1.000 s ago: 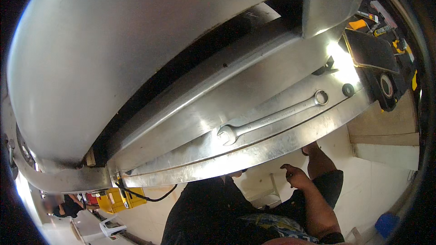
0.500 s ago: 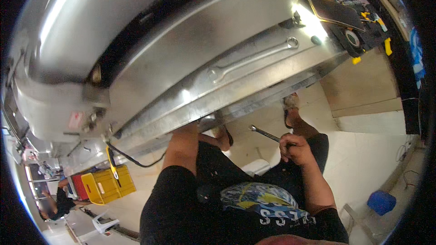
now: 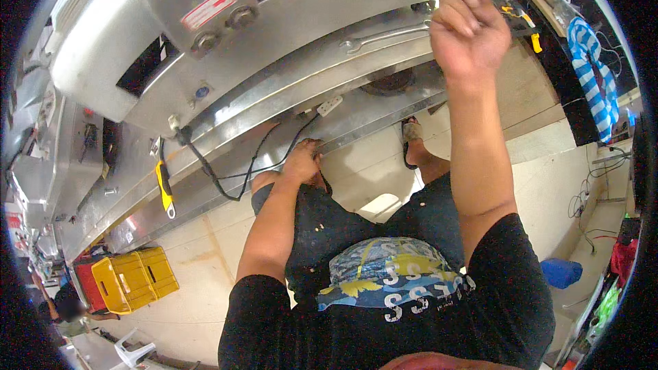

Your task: The person uses a wrench to tighten bolts on a stainless steel machine, then retrieves a pair of scissors and cuts a piece of fabric. The actions occur in a cluttered workspace with tools and containers visible.

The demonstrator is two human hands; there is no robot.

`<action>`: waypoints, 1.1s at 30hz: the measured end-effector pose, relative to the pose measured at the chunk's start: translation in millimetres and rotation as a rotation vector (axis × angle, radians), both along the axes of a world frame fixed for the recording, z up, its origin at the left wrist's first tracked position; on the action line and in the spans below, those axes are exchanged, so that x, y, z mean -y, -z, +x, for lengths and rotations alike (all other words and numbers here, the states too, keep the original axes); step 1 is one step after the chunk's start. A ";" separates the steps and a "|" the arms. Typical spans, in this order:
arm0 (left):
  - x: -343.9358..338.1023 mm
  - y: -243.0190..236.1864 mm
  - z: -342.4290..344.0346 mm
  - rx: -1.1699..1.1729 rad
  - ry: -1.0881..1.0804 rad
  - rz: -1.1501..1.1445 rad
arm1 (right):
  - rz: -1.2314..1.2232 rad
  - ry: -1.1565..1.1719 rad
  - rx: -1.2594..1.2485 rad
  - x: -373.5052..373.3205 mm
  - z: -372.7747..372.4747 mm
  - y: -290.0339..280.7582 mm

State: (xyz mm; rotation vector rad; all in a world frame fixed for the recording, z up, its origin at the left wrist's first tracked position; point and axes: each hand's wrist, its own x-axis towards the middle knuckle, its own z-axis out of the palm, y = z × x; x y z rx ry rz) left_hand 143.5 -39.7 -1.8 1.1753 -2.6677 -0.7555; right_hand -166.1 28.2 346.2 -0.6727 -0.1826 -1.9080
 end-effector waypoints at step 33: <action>18.0 -1.1 23.4 -0.033 -0.068 0.237 | 0.227 0.052 0.059 65.4 -11.1 -24.8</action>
